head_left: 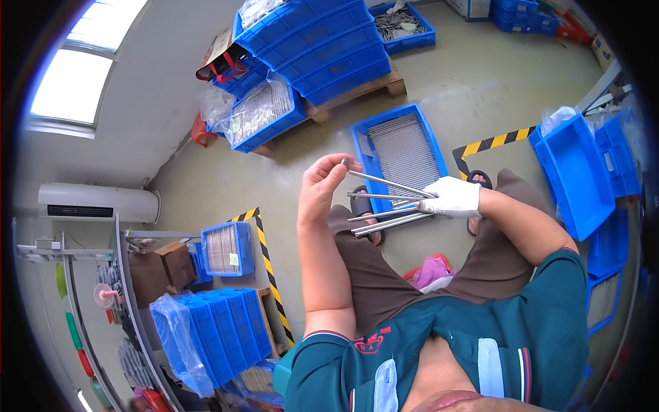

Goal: Inspecting and sorting metal rods using a ring gauge.

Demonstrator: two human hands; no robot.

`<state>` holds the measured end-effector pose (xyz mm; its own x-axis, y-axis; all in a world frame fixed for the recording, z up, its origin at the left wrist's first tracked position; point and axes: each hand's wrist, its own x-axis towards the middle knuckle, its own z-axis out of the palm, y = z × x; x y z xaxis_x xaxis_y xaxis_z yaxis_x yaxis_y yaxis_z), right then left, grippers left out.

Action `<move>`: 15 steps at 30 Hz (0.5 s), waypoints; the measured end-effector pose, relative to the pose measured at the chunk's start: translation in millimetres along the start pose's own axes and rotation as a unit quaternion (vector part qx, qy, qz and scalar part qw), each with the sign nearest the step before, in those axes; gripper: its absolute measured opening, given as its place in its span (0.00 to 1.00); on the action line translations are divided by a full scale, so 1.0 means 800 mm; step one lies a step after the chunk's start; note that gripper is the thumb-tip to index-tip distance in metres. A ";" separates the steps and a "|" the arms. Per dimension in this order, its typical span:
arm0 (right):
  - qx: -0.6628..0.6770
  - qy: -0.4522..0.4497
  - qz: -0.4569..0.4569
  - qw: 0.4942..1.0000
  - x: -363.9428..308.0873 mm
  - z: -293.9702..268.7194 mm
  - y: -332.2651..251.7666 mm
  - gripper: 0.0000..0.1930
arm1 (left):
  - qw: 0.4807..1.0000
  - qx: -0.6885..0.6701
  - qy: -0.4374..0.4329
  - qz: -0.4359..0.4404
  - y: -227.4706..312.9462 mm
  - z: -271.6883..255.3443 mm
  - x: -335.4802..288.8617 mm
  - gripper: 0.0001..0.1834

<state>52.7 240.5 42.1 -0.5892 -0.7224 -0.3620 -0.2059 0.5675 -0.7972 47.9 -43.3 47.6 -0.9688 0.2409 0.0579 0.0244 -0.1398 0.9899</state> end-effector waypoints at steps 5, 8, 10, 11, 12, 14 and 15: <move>-0.002 0.010 -0.007 1.000 0.001 0.000 -0.003 0.23 | 1.000 0.014 0.005 -0.023 -0.007 -0.002 -0.002 0.14; -0.007 0.009 -0.005 1.000 0.000 0.000 -0.003 0.23 | 0.999 0.037 0.006 -0.032 -0.005 -0.002 -0.003 0.14; -0.001 -0.006 0.011 1.000 0.000 -0.001 -0.004 0.23 | 0.998 0.047 0.004 -0.040 -0.003 -0.004 -0.004 0.13; -0.001 -0.007 0.011 1.000 0.001 -0.001 -0.003 0.23 | 0.998 0.041 -0.005 -0.049 -0.002 -0.005 -0.005 0.13; 0.005 -0.010 0.013 1.000 0.002 -0.001 -0.002 0.24 | 0.998 0.035 -0.013 -0.057 -0.001 -0.005 -0.005 0.13; 0.009 -0.013 0.014 1.000 0.003 0.000 -0.002 0.25 | 0.998 0.033 -0.011 -0.055 -0.001 -0.005 -0.006 0.13; 0.035 -0.024 0.022 0.999 0.002 0.000 -0.004 0.25 | 0.998 0.032 -0.010 -0.052 -0.001 -0.004 -0.006 0.13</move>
<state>52.3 237.6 43.8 -0.5574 -0.7169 -0.4189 -0.1249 0.5711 -0.8113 51.9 -47.4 46.2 -0.9620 0.2694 -0.0447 -0.0609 -0.0521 0.9968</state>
